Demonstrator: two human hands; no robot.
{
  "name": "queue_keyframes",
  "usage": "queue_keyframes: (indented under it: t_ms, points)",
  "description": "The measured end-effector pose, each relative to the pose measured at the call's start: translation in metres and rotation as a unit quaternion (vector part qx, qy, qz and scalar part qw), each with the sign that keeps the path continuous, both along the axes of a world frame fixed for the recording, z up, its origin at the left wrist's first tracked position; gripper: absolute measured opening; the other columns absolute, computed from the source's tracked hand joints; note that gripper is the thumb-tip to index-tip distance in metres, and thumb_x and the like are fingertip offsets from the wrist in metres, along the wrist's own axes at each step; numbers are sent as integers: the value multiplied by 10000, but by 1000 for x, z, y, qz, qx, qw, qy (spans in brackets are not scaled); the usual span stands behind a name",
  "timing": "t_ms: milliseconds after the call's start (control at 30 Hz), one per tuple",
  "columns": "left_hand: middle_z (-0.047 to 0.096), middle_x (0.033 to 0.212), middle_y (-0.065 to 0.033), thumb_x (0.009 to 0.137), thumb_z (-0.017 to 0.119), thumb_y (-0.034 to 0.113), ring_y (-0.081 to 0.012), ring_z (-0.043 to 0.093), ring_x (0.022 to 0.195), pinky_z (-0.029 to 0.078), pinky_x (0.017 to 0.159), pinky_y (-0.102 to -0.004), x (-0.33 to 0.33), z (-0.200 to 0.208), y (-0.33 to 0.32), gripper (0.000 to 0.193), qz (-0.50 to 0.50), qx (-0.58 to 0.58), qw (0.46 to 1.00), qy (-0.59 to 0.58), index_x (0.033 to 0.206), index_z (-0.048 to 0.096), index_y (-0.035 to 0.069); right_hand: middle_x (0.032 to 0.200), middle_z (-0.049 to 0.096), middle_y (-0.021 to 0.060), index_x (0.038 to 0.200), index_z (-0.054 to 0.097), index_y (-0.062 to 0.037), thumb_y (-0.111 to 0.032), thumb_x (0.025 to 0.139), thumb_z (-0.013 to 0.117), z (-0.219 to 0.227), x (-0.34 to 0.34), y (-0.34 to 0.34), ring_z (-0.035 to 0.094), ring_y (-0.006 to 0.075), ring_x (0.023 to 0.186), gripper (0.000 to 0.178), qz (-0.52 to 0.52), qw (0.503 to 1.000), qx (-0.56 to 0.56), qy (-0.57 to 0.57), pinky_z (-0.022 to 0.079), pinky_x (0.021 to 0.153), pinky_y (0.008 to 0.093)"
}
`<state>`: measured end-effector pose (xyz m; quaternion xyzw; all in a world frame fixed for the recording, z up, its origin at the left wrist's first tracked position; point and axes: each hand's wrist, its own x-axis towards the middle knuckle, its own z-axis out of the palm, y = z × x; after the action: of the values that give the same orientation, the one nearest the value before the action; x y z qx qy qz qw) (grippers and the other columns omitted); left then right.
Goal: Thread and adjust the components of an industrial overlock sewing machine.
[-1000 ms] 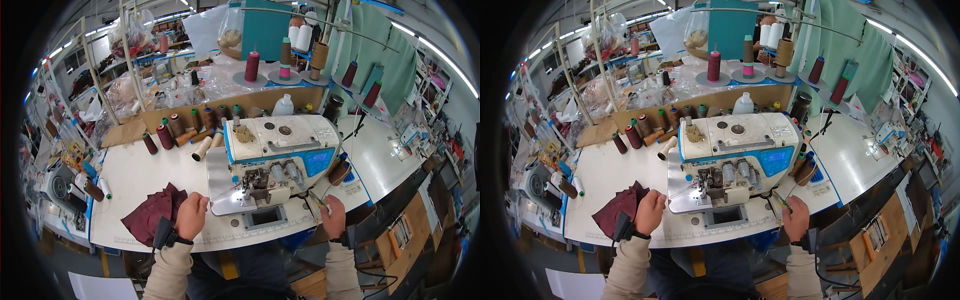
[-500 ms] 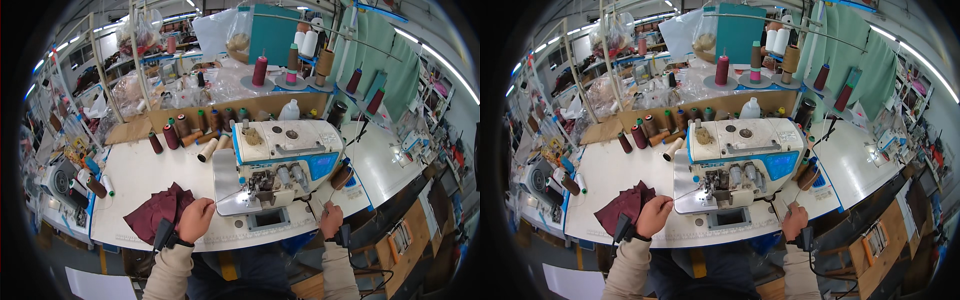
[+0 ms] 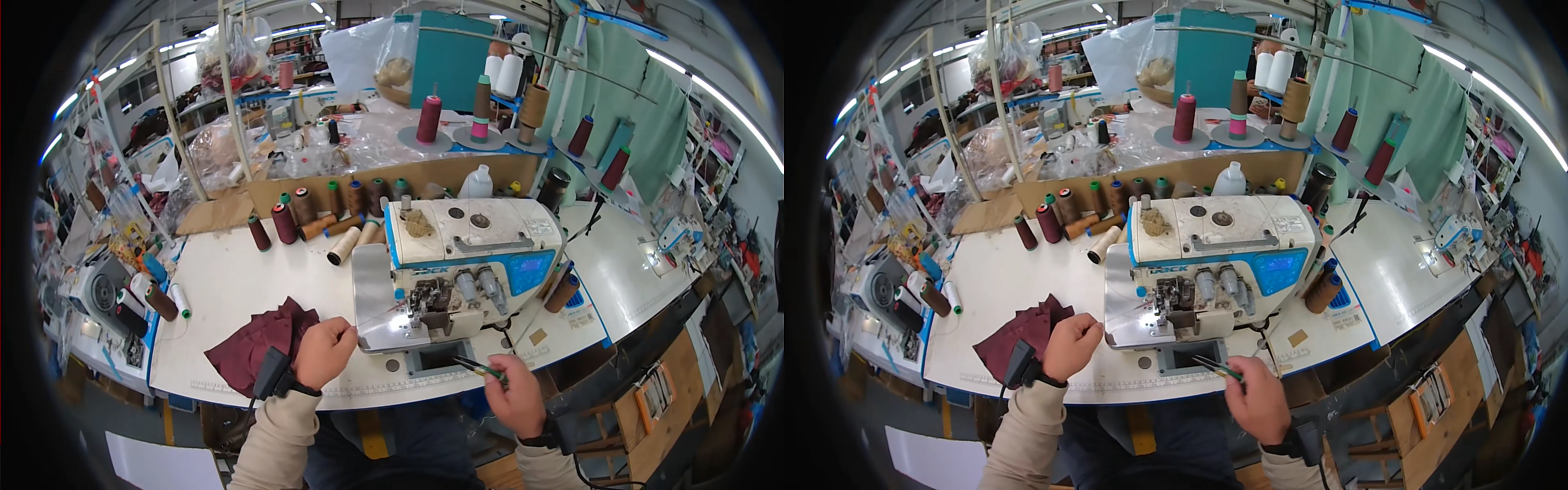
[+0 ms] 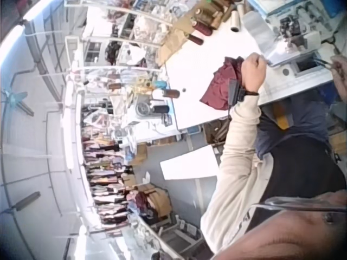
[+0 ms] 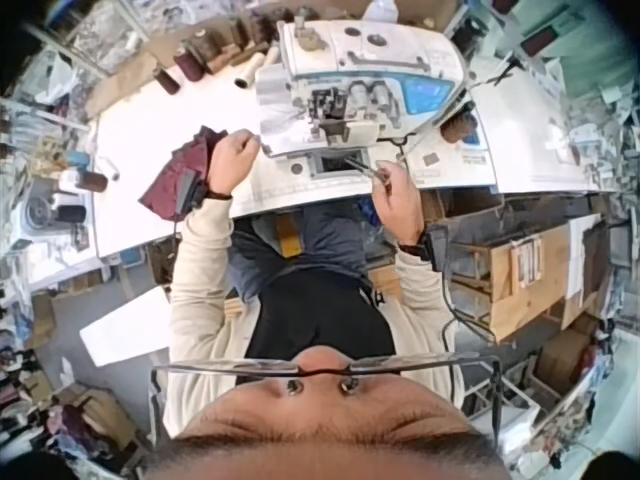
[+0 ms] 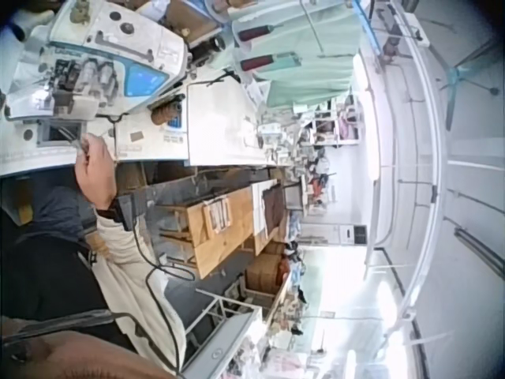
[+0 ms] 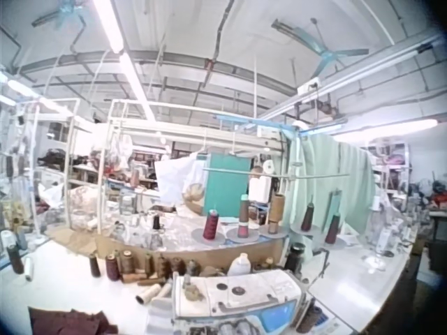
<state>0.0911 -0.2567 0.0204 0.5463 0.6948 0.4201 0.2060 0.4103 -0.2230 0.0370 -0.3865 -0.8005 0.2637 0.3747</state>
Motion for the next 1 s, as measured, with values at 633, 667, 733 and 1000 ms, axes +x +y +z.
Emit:
queue_keyframes:
  t_ms: [633, 667, 733, 1000]
  points:
    - [550, 658, -212, 847, 600, 135, -359, 560, 599, 428, 553, -414, 13, 4, -15, 207, -92, 38, 993, 68, 724, 595, -31, 965, 560, 84, 1103, 604, -52, -74, 844, 587, -23, -121, 39, 639, 281, 756, 261, -20, 946, 213, -244, 532, 605, 386]
    - [554, 665, -213, 846, 601, 135, -364, 563, 610, 430, 556, -415, 12, 4, -15, 206, -93, 42, 992, 74, 722, 596, -29, 965, 560, 84, 1103, 604, -52, -74, 844, 587, -23, -121, 39, 639, 281, 756, 261, -19, 945, 214, -245, 532, 605, 386]
    - [557, 673, -213, 848, 604, 139, -368, 569, 620, 435, 562, -415, 12, 6, -16, 207, -92, 45, 991, 90, 723, 600, -26, 974, 557, 81, 1084, 597, -69, -107, 847, 577, -23, -118, 39, 637, 282, 713, 241, -5, 950, 218, -224, 531, 580, 396]
    - [629, 756, -144, 854, 660, 136, -345, 608, 708, 480, 612, -404, 35, 38, -37, 124, -239, 30, 963, 119, 817, 663, 18, 1046, 604, 150, 1105, 623, -13, 3, 841, 592, -9, -32, 26, 630, 318, 814, 267, -16, 997, 69, -3, 517, 691, 366]
